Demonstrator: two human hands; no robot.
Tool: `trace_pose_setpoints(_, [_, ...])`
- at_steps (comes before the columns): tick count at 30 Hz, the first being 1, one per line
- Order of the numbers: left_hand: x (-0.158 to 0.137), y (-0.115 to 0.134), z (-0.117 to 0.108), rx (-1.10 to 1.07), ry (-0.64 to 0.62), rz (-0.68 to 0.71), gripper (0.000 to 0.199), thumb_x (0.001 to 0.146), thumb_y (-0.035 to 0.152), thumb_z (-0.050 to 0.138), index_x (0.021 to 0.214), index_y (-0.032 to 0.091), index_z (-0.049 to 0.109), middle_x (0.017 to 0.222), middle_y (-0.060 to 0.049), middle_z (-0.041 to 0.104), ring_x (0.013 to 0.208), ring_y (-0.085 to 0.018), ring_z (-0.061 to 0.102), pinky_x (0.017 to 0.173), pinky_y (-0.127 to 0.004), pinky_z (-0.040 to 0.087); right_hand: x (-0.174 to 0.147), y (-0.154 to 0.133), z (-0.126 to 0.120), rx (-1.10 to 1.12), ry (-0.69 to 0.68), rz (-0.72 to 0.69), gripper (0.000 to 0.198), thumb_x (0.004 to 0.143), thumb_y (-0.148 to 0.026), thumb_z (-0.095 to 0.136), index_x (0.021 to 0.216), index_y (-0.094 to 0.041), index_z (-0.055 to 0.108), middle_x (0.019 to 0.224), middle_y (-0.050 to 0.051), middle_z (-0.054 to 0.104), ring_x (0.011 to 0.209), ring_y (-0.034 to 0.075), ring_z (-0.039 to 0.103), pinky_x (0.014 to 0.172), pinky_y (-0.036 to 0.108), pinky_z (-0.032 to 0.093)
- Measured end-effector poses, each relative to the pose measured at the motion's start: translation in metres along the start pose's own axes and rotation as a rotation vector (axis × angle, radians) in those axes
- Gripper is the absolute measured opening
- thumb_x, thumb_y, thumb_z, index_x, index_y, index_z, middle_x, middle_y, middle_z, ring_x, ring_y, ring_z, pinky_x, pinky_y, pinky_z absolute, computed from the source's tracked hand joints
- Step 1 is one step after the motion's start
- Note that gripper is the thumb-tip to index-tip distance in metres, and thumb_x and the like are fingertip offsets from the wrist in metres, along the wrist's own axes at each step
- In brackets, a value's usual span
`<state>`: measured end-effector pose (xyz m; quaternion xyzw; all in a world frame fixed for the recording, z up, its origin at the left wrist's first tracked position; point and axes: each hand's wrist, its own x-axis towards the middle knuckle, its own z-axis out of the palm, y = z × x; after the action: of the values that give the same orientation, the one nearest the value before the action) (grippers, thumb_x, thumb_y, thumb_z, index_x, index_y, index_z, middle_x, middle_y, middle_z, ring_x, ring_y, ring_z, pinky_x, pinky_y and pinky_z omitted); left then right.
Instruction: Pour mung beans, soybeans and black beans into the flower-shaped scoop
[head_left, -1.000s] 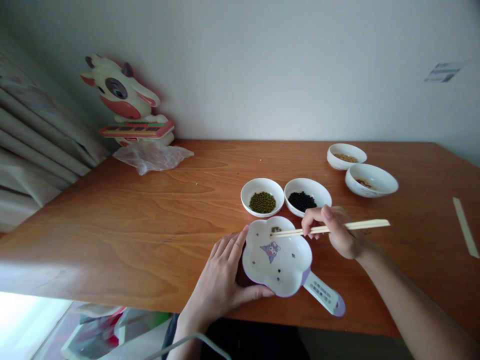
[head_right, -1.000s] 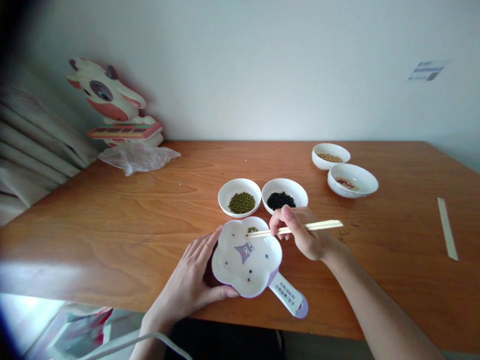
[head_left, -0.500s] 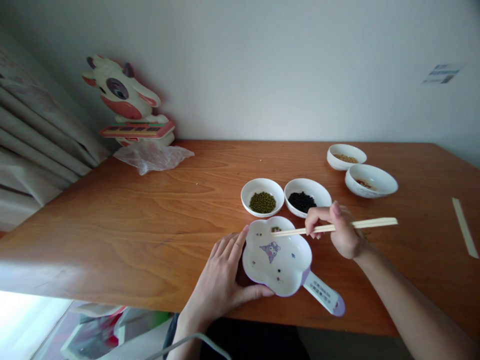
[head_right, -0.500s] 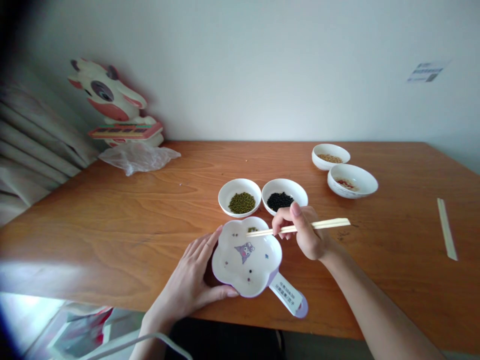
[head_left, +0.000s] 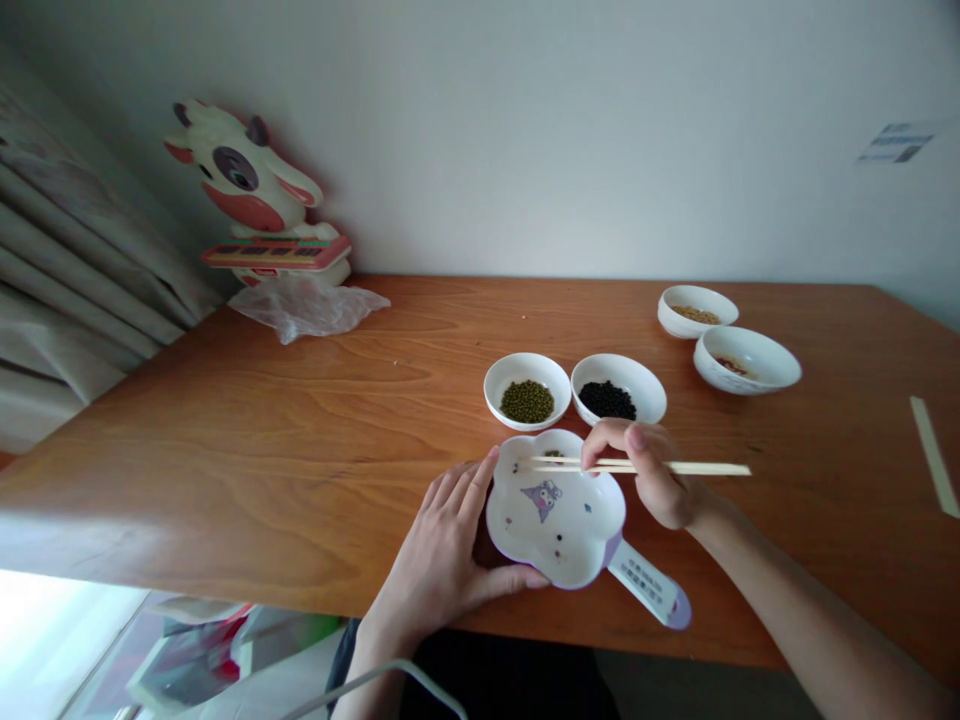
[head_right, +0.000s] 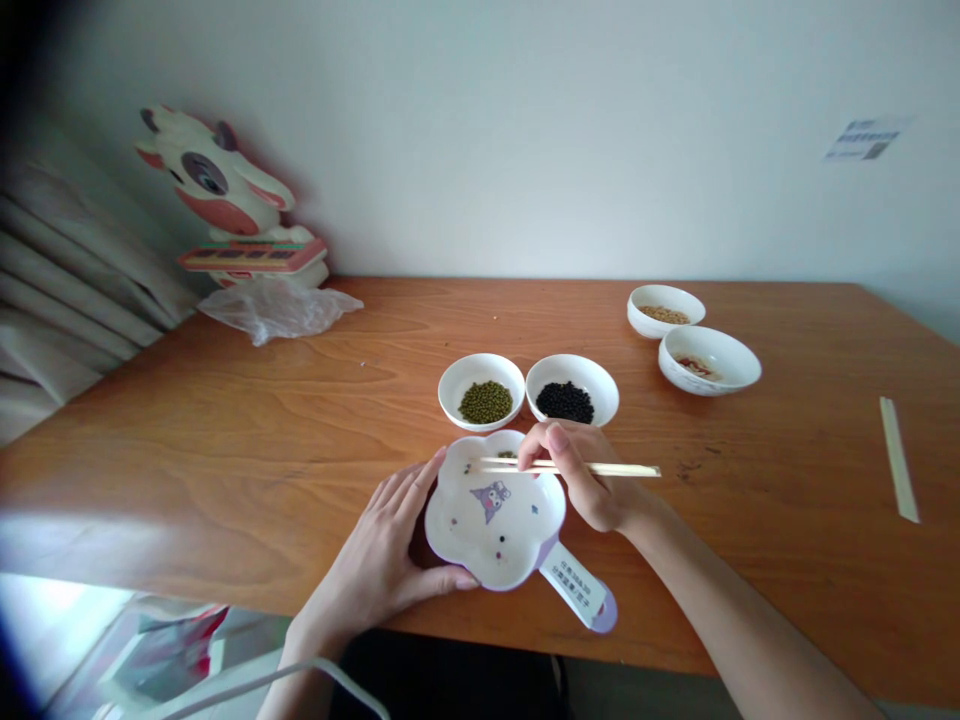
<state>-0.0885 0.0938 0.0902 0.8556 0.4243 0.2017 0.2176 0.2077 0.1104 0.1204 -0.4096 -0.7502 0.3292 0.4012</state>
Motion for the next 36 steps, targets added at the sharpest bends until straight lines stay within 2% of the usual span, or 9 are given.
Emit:
trace_pose_setpoints(8, [0.001,0.0,0.0,-0.007,-0.008,-0.003,0.124,0.071,0.084,0.071,0.166,0.025,0.018,0.159,-0.018,0.047,0.143,-0.038,0.048,0.119,-0.057,0.038,-0.001,0.001,0.004,0.083,-0.04,0.047,0.073,0.107,-0.061,0.012,0.084,-0.022,0.069,0.078,0.004,0.066,0.074,0.02,0.062,0.073,0.035,0.046])
trace_pose_setpoints(24, [0.0,0.001,-0.001,0.0,-0.007,-0.007,0.124,0.071,0.085,0.07,0.166,0.024,0.019,0.159,-0.017,0.047,0.144,-0.037,0.047,0.12,-0.055,0.038,-0.002,0.003,0.009,0.151,0.014,0.123,0.074,0.108,-0.059,0.013,0.078,-0.022,0.07,0.071,0.004,0.065,0.068,0.019,0.061,0.068,0.035,0.045])
trace_pose_setpoints(32, [0.0,0.002,-0.001,0.002,-0.023,-0.015,0.123,0.072,0.085,0.069,0.166,0.024,0.019,0.16,-0.017,0.046,0.145,-0.036,0.046,0.121,-0.056,0.036,-0.005,0.001,0.008,0.298,0.192,0.136,0.082,0.105,-0.066,0.012,0.071,-0.022,0.074,0.063,0.007,0.065,0.062,0.02,0.061,0.06,0.035,0.046])
trace_pose_setpoints(36, [0.0,0.002,-0.001,0.003,-0.024,-0.012,0.124,0.072,0.086,0.069,0.166,0.024,0.018,0.16,-0.017,0.046,0.144,-0.036,0.046,0.121,-0.056,0.036,-0.002,-0.002,0.002,0.381,0.397,0.056,0.082,0.105,-0.066,0.016,0.069,-0.023,0.076,0.059,0.008,0.065,0.059,0.022,0.06,0.057,0.037,0.047])
